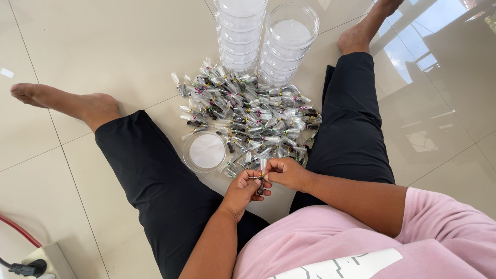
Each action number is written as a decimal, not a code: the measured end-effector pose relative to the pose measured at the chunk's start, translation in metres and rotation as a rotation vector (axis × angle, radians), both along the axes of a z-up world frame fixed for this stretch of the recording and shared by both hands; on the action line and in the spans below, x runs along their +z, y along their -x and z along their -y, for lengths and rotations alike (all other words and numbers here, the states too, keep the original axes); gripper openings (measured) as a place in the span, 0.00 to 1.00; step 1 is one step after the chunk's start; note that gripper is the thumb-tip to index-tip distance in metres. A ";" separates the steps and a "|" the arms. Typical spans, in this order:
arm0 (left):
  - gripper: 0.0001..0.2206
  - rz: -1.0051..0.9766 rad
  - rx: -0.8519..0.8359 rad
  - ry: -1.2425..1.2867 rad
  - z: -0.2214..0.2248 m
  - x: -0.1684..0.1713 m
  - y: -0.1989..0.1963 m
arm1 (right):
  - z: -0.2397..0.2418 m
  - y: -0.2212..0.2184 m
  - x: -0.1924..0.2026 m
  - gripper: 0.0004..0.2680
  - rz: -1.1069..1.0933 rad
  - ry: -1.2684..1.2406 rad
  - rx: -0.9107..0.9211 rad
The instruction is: A person sitting on the floor is packaging individually wrapped candies into clear plastic containers by picking them up one by one from a pile.
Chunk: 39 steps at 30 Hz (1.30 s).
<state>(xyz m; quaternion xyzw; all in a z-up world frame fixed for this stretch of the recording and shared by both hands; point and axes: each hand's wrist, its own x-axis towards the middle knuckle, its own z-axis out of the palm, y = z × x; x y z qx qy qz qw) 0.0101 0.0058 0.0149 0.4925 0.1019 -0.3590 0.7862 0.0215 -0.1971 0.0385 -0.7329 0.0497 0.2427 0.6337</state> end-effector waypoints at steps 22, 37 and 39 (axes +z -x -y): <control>0.09 0.459 0.037 -0.436 0.010 0.012 0.015 | 0.013 0.004 -0.008 0.04 -0.069 -0.145 0.082; 0.08 0.769 -0.087 -0.888 0.007 0.030 0.015 | 0.010 -0.003 -0.001 0.10 -0.331 -0.147 0.088; 0.08 0.808 -0.064 -0.897 0.008 0.029 0.015 | 0.010 -0.003 0.000 0.12 -0.372 -0.131 0.097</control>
